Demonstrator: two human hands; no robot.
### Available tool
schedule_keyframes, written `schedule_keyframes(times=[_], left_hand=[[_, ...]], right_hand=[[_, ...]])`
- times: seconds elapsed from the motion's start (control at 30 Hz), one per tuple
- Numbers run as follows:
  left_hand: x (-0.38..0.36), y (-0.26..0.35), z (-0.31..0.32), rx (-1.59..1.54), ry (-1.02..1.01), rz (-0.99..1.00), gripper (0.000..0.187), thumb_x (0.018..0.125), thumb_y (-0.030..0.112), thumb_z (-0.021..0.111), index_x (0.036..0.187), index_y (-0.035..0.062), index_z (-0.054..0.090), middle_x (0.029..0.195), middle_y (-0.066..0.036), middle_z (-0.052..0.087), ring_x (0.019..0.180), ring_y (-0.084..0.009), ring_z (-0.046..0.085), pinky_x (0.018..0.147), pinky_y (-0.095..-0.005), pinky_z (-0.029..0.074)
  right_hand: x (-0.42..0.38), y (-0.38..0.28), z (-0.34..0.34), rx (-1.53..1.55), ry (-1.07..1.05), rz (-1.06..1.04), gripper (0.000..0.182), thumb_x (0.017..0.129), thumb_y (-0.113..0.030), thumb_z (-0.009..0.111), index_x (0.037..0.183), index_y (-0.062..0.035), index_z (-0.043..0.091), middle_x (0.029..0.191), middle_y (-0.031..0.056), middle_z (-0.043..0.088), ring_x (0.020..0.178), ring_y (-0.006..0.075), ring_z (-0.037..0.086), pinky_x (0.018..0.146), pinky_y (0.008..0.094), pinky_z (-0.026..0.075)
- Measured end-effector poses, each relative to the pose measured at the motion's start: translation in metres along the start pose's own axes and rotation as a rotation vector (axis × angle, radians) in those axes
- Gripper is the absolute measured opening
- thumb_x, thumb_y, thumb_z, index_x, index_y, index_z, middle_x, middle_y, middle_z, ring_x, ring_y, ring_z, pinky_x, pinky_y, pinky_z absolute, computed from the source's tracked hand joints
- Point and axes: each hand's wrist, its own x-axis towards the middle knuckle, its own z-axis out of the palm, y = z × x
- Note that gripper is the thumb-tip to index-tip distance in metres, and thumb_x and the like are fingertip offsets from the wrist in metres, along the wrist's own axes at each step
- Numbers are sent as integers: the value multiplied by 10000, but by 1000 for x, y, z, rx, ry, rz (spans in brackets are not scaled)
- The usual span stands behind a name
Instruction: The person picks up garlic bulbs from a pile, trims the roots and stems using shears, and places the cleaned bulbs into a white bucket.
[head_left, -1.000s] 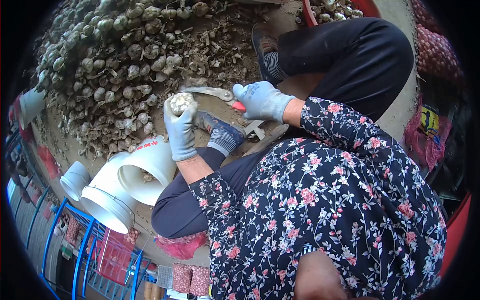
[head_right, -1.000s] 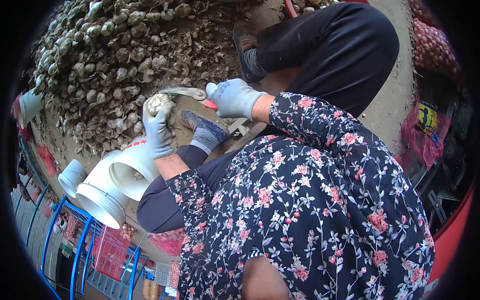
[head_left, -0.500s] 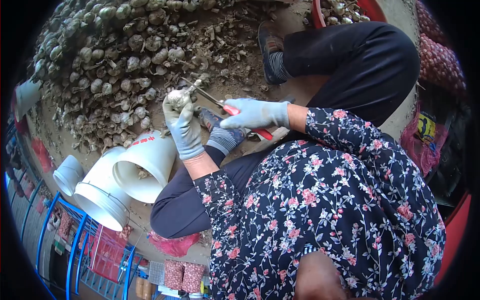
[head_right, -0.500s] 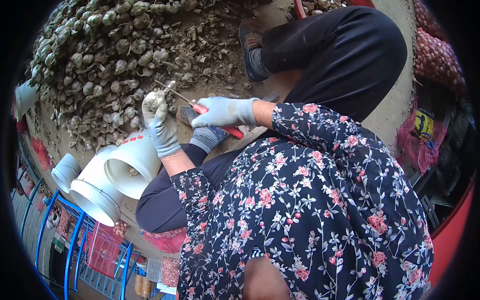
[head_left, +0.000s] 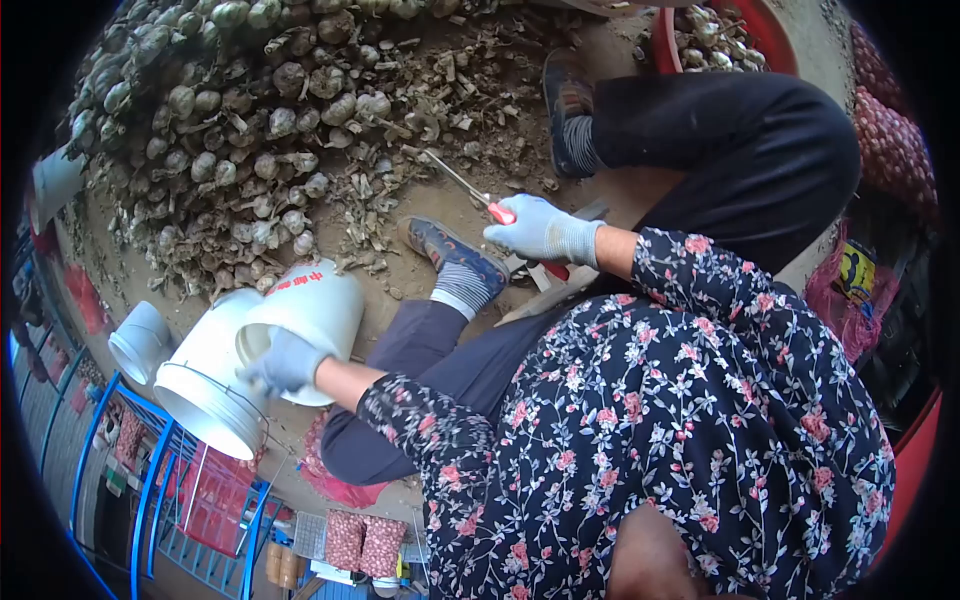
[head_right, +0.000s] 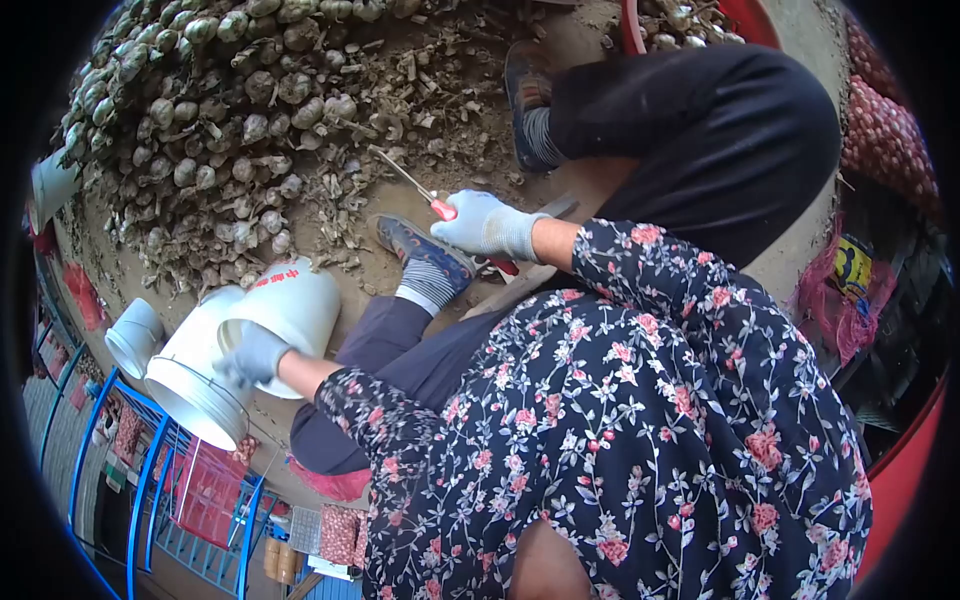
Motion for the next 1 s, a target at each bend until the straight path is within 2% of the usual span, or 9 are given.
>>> schedule_keyframes(times=[0.07, 0.1, 0.2, 0.27, 0.37, 0.43, 0.53, 0.7, 1.0], left_hand=[[-3, 45, 20, -316, 180, 620, 615, 794, 251, 645, 1271, -50, 398, 996, -234, 560, 977, -306, 586, 760, -454, 513], [-29, 72, 8, -929, -395, 372, 533, 805, 206, 665, 1229, -50, 467, 1039, -209, 606, 946, -270, 616, 739, -370, 521], [-67, 166, 75, -1193, -1046, 285, 404, 817, 134, 693, 1107, -114, 562, 928, -156, 666, 761, -189, 647, 635, -269, 527], [-96, 214, 113, -904, -938, 381, 592, 731, 323, 774, 1042, -144, 587, 1086, -259, 626, 1016, -317, 611, 881, -370, 478], [-107, 248, 102, -510, -867, 471, 717, 676, 472, 778, 1021, -134, 613, 1074, -291, 623, 1005, -413, 601, 866, -414, 488], [-106, 254, 111, -465, -808, 464, 634, 670, 413, 804, 969, -120, 635, 1030, -249, 658, 945, -346, 640, 848, -394, 494], [-98, 237, 145, -1015, -1086, 279, 557, 649, 196, 838, 1041, -115, 593, 1033, -167, 638, 850, -195, 610, 793, -313, 496], [-106, 149, 40, -1514, -1330, 363, 411, 728, 73, 775, 1056, -30, 549, 966, -87, 617, 844, -113, 584, 767, -256, 491], [-108, 94, -14, -1294, -1209, 817, 689, 645, -11, 703, 1263, -32, 400, 1139, -132, 547, 973, -165, 574, 874, -289, 484]], right_hand=[[1, -1, -2, -41, 46, 24, 367, 824, -364, 607, 861, -1, 581, 738, 158, 635, 686, 262, 643, 653, 387, 499], [-1, -2, -2, -18, 40, 65, 376, 820, -372, 608, 863, 0, 584, 750, 164, 639, 703, 273, 645, 672, 392, 499], [2, 5, 0, -24, 72, 118, 407, 816, -399, 598, 891, 1, 585, 864, 206, 646, 819, 320, 644, 744, 413, 490], [-5, 1, 3, -24, 81, 143, 450, 805, -408, 591, 939, 21, 582, 949, 245, 627, 920, 359, 614, 807, 418, 472], [-9, -14, -6, -35, 42, 216, 522, 804, -413, 574, 1042, 51, 544, 1060, 293, 599, 1054, 392, 574, 882, 419, 452], [-5, -12, -6, -56, 33, 225, 493, 830, -419, 571, 1045, 20, 504, 1065, 288, 585, 1043, 414, 559, 877, 438, 439], [-3, -13, -12, -86, 51, 177, 447, 840, -387, 576, 1033, 9, 496, 993, 264, 615, 965, 415, 589, 843, 446, 454], [-8, -22, -25, -328, 190, 45, 378, 852, -316, 568, 1077, -31, 466, 963, 223, 628, 935, 369, 612, 811, 449, 470], [-12, -33, -27, -753, 368, -243, 429, 800, -337, 624, 1090, -50, 493, 940, 151, 609, 881, 295, 620, 752, 430, 459]])
